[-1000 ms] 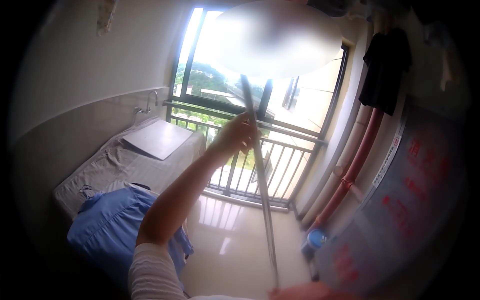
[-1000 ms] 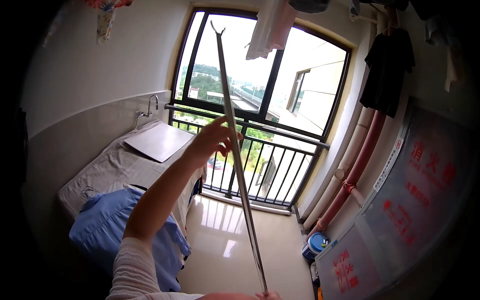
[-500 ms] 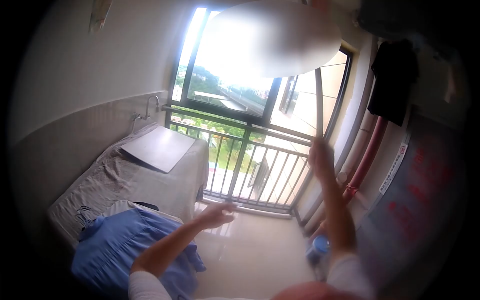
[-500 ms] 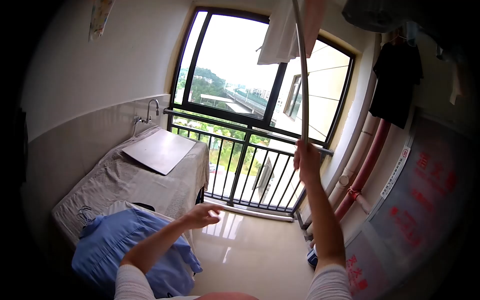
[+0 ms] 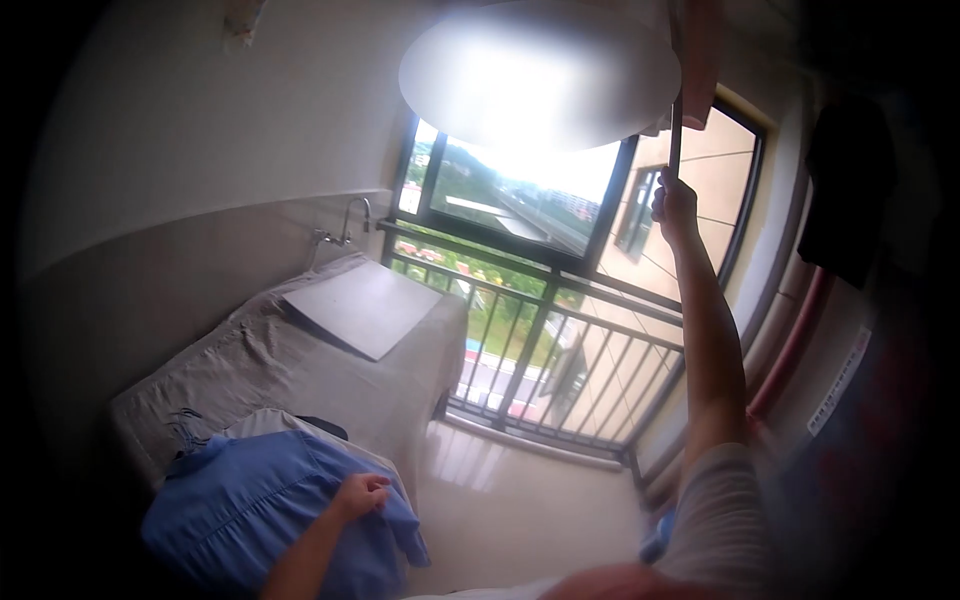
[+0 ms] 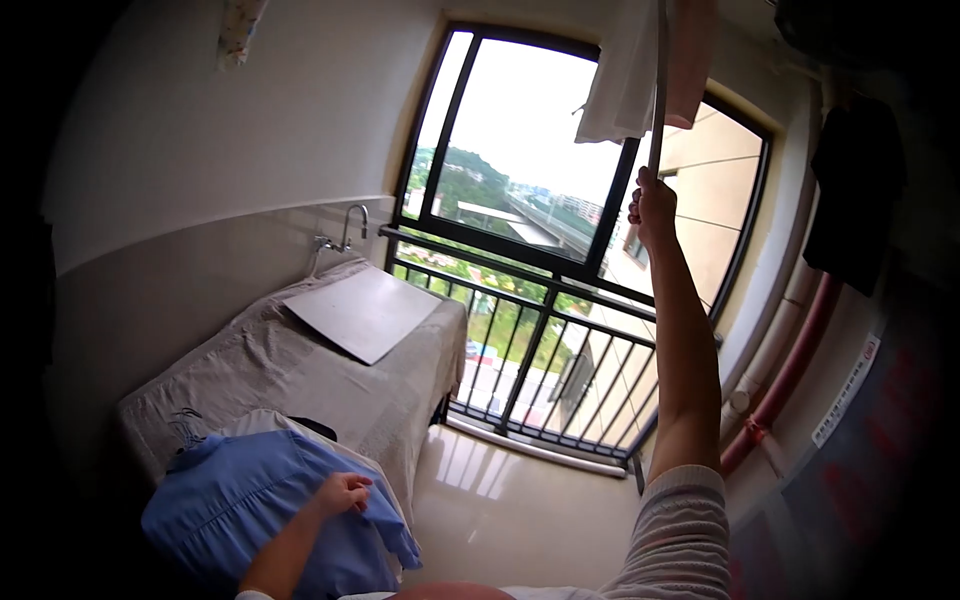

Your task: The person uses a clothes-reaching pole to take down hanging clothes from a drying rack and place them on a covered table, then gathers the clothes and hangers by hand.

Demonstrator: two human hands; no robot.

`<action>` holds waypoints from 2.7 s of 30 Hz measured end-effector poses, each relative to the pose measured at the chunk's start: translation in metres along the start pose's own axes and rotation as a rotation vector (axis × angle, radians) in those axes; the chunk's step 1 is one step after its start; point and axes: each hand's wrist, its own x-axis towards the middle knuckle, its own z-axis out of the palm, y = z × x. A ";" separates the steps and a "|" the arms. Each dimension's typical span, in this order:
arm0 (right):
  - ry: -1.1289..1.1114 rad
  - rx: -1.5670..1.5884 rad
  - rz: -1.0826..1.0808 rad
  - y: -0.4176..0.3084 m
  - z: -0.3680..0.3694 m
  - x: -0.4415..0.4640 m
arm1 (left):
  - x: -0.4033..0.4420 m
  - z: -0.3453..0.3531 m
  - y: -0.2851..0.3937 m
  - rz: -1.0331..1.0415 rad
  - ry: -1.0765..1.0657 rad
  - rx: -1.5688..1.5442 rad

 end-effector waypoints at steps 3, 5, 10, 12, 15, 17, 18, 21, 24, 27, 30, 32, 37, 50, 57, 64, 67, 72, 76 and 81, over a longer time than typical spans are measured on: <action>-0.049 0.070 0.008 0.009 0.006 0.024 | 0.001 0.000 0.000 -0.049 0.056 -0.030; -0.049 0.056 0.004 0.014 0.010 0.042 | 0.003 0.001 -0.004 -0.055 0.087 -0.072; -0.041 -0.001 -0.069 0.024 0.012 0.078 | 0.001 0.003 -0.005 -0.073 0.159 -0.126; -0.034 0.002 -0.095 0.028 0.010 0.082 | -0.001 0.003 -0.004 -0.095 0.174 -0.151; -0.034 -0.027 -0.130 0.031 0.009 0.084 | -0.001 0.002 -0.006 -0.088 0.174 -0.163; -0.048 0.012 -0.138 0.034 0.013 0.088 | 0.000 0.000 -0.008 -0.079 0.167 -0.166; -0.054 0.030 -0.141 0.034 0.015 0.091 | 0.000 0.000 -0.008 -0.076 0.162 -0.169; -0.053 0.015 -0.170 0.031 0.021 0.103 | 0.000 0.000 -0.006 -0.090 0.163 -0.165; -0.042 -0.005 -0.205 0.026 0.030 0.110 | -0.001 0.000 -0.005 -0.096 0.151 -0.179; -0.023 -0.107 -0.302 0.019 0.038 0.115 | -0.001 0.000 -0.005 -0.107 0.156 -0.194; -0.088 -0.069 -0.349 0.006 0.044 0.121 | -0.002 0.001 -0.002 -0.116 0.157 -0.188; -0.121 0.051 -0.260 0.000 0.050 0.114 | -0.003 0.000 -0.001 -0.112 0.147 -0.189; -0.300 0.184 -0.136 0.043 0.043 0.044 | -0.005 -0.002 0.009 -0.132 0.094 -0.211; -0.235 0.214 0.424 0.090 -0.010 -0.181 | 0.083 -0.040 0.118 0.405 0.246 0.209; -0.185 0.291 0.605 0.105 -0.055 -0.353 | 0.146 0.031 0.164 0.474 -0.364 -0.234; 0.030 0.136 0.788 0.075 -0.121 -0.453 | 0.049 0.200 0.152 0.603 -0.641 -0.648; 0.104 0.121 0.803 0.061 -0.153 -0.486 | 0.058 0.190 0.100 0.331 -0.775 -0.772; 0.191 -0.031 0.954 0.034 -0.193 -0.552 | 0.046 0.171 0.052 0.370 -0.558 -0.353; 0.164 -0.217 1.057 0.008 -0.222 -0.607 | -0.024 0.153 0.131 0.213 -0.190 1.354; 0.086 -0.437 1.117 -0.022 -0.247 -0.658 | -0.113 0.186 0.174 0.276 -0.474 0.731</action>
